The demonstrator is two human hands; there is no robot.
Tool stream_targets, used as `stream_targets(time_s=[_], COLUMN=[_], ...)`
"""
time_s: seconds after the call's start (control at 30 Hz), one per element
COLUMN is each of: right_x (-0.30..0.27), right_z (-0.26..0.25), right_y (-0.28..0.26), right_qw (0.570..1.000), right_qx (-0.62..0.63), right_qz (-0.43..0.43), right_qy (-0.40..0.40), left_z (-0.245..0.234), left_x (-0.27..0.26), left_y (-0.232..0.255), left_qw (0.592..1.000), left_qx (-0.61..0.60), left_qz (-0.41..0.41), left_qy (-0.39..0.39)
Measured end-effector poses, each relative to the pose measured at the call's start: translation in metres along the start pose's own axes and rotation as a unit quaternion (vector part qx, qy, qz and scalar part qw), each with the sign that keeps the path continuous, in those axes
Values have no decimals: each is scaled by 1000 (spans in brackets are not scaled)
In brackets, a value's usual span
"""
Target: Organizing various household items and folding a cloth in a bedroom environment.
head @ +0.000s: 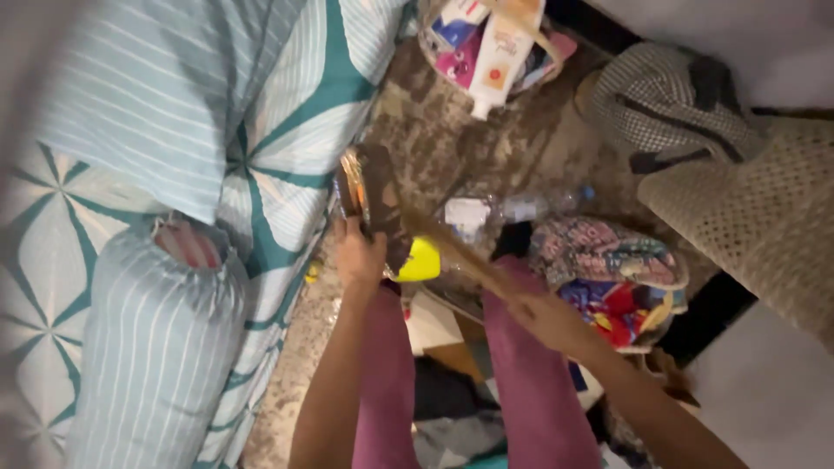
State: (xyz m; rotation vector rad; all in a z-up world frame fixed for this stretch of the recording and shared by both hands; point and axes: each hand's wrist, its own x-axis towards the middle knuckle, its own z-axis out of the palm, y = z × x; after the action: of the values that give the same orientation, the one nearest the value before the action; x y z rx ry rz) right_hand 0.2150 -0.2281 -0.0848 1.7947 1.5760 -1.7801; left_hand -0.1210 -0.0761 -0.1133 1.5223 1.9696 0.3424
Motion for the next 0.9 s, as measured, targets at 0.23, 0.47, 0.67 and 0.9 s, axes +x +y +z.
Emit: stream_targets(time_s=[0.23,0.47,0.67,0.9], right_x=[79,-20,-41,-73], right_z=[-48,-44,30,-25], right_y=[9,6,119,87], right_qw=[983,998,993,986], right_qx=[-69,-42,-4,51], right_qz=[24,3,106,150], right_qy=[166,37,47,59], left_z=[26,37,64,96], left_x=[8,17,24,32], left_y=[-4,18,15,22], left_qw=[998,998,998,997], left_qx=[50,31,25,-1], left_qz=[-33,-28,-36,-71], left_qy=[-37,-45,-46,-39])
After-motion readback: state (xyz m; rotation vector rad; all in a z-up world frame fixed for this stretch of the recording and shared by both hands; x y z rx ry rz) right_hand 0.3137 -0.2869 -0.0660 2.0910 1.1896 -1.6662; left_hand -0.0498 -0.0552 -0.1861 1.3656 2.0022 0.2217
